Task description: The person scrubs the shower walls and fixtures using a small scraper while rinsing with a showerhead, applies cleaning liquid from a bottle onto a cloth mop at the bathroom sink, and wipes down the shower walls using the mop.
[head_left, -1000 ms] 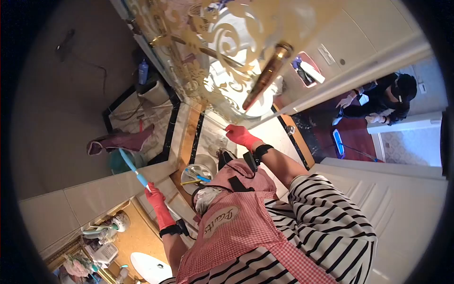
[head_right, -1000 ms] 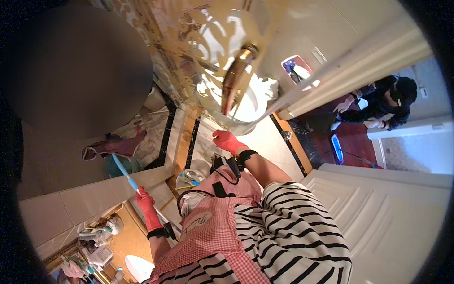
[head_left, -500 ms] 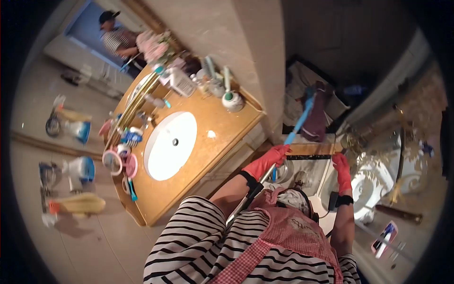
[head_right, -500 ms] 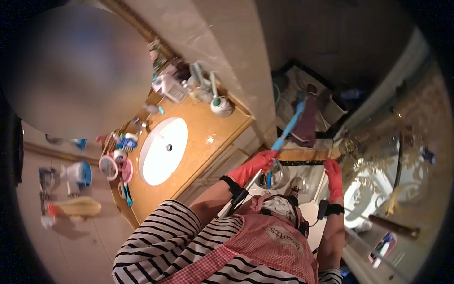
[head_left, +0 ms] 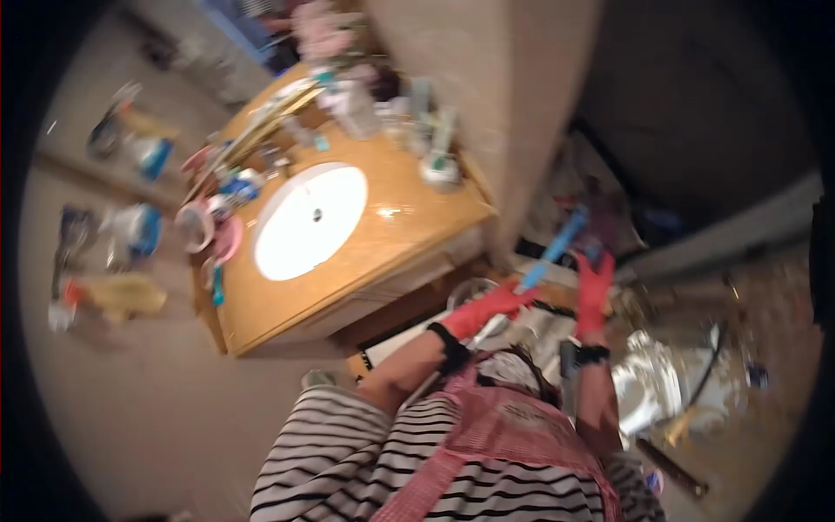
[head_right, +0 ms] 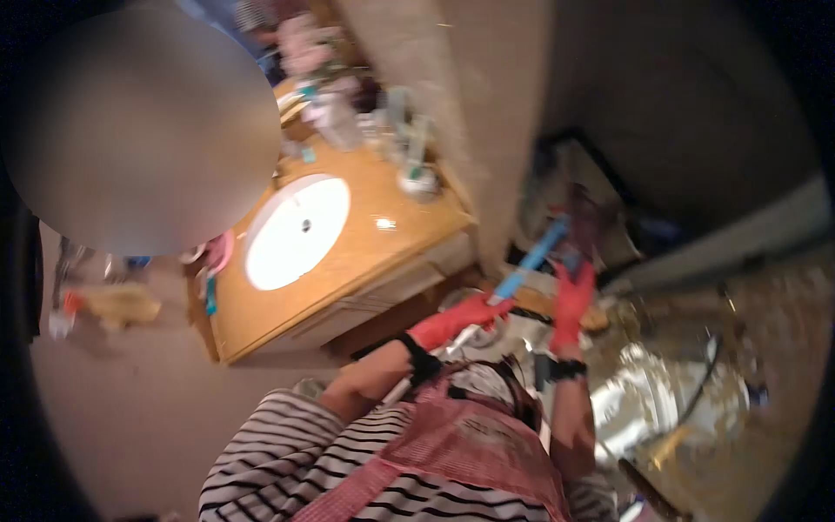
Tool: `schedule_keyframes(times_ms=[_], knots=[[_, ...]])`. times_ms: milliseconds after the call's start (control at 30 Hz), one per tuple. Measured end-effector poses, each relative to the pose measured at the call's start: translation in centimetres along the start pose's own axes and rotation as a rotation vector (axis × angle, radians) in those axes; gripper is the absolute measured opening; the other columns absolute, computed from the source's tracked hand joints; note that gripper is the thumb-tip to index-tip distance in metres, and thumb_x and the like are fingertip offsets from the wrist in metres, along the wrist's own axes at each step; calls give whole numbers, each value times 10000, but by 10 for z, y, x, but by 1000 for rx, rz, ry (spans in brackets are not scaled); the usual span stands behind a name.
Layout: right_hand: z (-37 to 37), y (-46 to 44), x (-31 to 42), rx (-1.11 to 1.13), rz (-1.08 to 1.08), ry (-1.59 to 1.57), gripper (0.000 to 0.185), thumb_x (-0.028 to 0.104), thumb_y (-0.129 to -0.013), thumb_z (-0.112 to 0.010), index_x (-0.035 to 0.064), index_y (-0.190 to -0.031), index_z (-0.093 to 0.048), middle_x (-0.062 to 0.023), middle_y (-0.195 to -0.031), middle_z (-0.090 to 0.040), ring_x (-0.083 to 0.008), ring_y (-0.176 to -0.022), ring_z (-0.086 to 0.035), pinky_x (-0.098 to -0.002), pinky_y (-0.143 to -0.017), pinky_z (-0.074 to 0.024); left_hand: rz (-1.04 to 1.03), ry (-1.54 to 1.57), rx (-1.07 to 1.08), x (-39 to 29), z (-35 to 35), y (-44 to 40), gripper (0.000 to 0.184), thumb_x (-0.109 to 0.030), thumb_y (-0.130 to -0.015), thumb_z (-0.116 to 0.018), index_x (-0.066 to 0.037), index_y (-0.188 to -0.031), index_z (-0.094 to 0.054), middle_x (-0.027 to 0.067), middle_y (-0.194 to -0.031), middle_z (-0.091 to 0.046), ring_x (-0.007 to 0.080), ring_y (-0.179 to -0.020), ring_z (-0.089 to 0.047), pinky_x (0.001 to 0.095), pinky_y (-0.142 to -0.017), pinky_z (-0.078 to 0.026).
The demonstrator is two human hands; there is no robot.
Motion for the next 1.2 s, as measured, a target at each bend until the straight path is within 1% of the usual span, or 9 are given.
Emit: schedule_keyframes(times_ms=[100, 300, 500, 633, 733, 833, 1067, 1167, 1200], knots=[[-5, 15, 37, -26, 514, 239, 384, 114, -757, -638, 83, -1133, -565, -134, -1038, -578, -316, -916, -577, -387, -814, -454, -74, -30, -48, -12, -17, -13, 474, -491, -880, -514, -74, -1105, -496, 18, -822, -578, 66, -582, -482, 232, -530, -423], [-15, 14, 50, 216, 654, 453, 459, 44, -674, -594, 120, -1126, -574, -110, -939, -565, -337, -812, -550, -428, -701, -461, 63, 73, -85, 17, -29, -55, 591, -596, -881, -393, -53, -1075, -521, 51, -745, -573, 91, -483, -472, 233, -431, -359], [10, 22, 59, 742, 375, 171, 403, 50, -795, -551, 165, -1180, -584, -104, -984, -642, -252, -851, -635, -326, -727, -506, 174, -14, -240, 29, -24, -55, 575, -596, -870, -421, -66, -1015, -590, 51, -646, -568, 117, -477, -502, 268, -437, -366], [47, -50, 41, 125, 83, -4, 418, 186, -810, -636, 80, -1206, -552, -135, -1177, -584, -253, -1070, -571, -321, -912, -438, 71, -243, -350, 38, -1, -35, 428, -488, -862, -536, -84, -982, -606, 103, -679, -602, 201, -617, -585, 336, -600, -456], [41, -111, 21, -139, 250, 236, 555, 260, -780, -695, 49, -1251, -491, -142, -1266, -511, -233, -1132, -502, -350, -941, -390, -78, -298, -282, 34, 22, -12, 427, -483, -865, -535, -79, -988, -599, 126, -710, -617, 226, -646, -596, 351, -624, -462], [22, -128, 26, 358, -211, -169, 551, 330, -781, -692, 54, -1229, -526, -91, -1185, -556, -170, -1080, -497, -305, -917, -379, -62, -346, -259, 31, 45, 9, 423, -479, -864, -540, -78, -990, -596, 124, -721, -624, 234, -650, -602, 355, -620, -462], [6, -105, 5, 250, -450, -22, 583, 493, -841, -546, 17, -1178, -548, -93, -1157, -583, -230, -1109, -498, -325, -940, -358, -43, -216, -142, 48, 97, 44, 323, -353, -881, -582, -56, -1004, -616, 54, -753, -611, 111, -718, -519, 295, -683, -462], [-16, -73, 63, 97, -17, 676, 607, 450, -872, -493, -12, -1262, -448, -252, -1191, -528, -386, -1117, -498, -402, -926, -402, -108, -291, -173, 67, 123, 60, 312, -358, -893, -555, -77, -1019, -604, 87, -747, -607, 152, -692, -517, 338, -679, -455], [-23, -61, 67, -26, 389, 559, 483, 322, -874, -555, -1, -1228, -493, -207, -1103, -599, -329, -1008, -585, -375, -861, -452, -101, -340, -172, 60, 133, 72, 321, -370, -898, -540, -85, -1033, -597, 104, -758, -608, 178, -686, -521, 341, -683, -455]])
Point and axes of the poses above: each hand's wrist, its own y-axis away from the middle knuckle, its own z-axis out of the back of the hand, x = y × z, the point moved 2 cm from there along -y, towards the middle knuckle
